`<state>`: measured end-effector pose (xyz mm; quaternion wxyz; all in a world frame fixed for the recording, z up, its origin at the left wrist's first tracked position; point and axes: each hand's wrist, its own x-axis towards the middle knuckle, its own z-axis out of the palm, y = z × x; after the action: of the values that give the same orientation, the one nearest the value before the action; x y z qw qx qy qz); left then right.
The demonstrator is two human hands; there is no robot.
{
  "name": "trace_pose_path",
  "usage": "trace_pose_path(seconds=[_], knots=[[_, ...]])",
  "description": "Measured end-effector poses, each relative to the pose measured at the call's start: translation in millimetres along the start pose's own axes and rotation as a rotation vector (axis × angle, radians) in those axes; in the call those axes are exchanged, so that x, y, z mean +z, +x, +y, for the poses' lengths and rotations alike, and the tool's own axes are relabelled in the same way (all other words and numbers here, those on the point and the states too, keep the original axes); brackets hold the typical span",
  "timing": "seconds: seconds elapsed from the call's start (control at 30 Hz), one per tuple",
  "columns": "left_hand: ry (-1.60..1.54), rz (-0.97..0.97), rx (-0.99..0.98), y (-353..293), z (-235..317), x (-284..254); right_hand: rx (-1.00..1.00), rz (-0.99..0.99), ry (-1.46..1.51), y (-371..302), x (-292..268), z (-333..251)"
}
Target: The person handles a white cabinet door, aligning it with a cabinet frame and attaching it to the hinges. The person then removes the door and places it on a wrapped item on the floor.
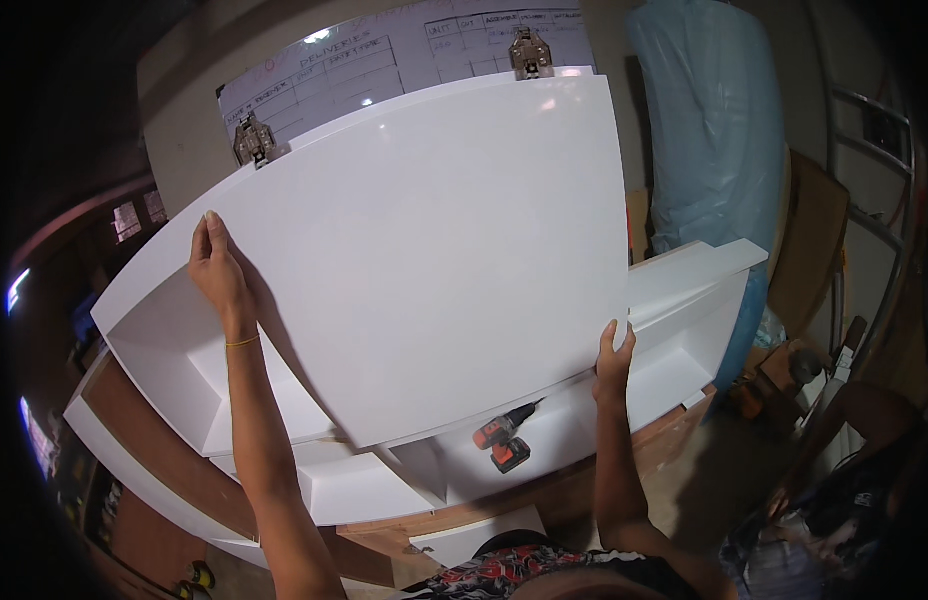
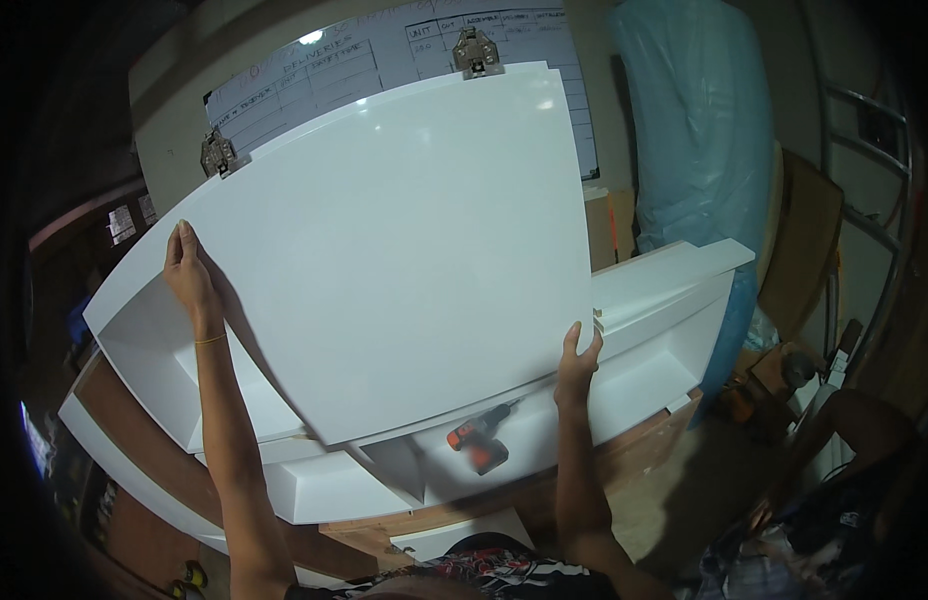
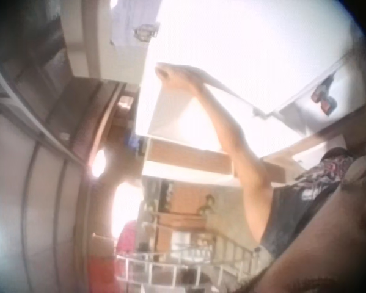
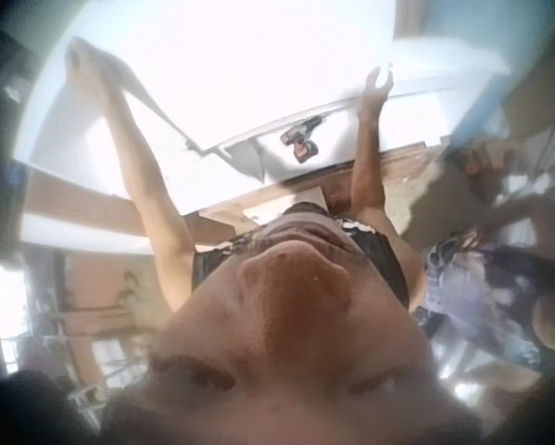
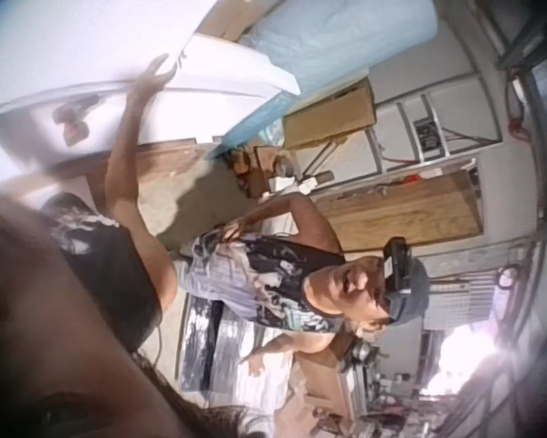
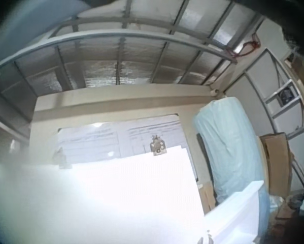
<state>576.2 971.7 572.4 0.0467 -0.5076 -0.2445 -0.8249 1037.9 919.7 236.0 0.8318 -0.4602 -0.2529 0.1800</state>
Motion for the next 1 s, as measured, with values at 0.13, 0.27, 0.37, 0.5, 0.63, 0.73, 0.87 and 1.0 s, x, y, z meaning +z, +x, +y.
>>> trace_pose_path(seconds=[0.13, 0.27, 0.37, 0.5, 0.63, 0.73, 0.87, 1.0], knots=[[0.001, -0.006, -0.007, -4.0, -0.5, 3.4, 0.158, -0.153, -0.005, 9.5, -11.9, 5.0], [0.003, 0.009, 0.004, -6.2, 11.9, 1.5, 0.344, -0.266, -0.04, 1.4, -12.8, -33.5], [-0.019, -0.003, 0.009, -2.0, 8.4, -0.1, 0.341, -0.281, -0.068, -1.6, -6.5, -45.4], [-0.073, -0.007, -0.005, -9.0, 4.2, 11.1, 0.342, -0.259, -0.059, 6.6, -12.2, -38.2], [-0.066, -0.001, 0.02, -3.5, 8.9, 5.7, 0.356, -0.273, -0.056, -0.8, -5.2, -42.2], [-0.083, 0.042, 0.024, -12.6, 24.1, 7.0, 0.337, -0.23, -0.04, 0.7, -9.6, -39.1], [-0.109, -0.004, -0.001, -14.1, 44.0, -13.6, 0.343, -0.252, -0.012, -6.6, -12.9, -34.5], [-0.282, -0.029, -0.018, -22.2, 61.9, -25.6, 0.337, -0.2, 0.114, -23.1, -32.3, -53.2]])
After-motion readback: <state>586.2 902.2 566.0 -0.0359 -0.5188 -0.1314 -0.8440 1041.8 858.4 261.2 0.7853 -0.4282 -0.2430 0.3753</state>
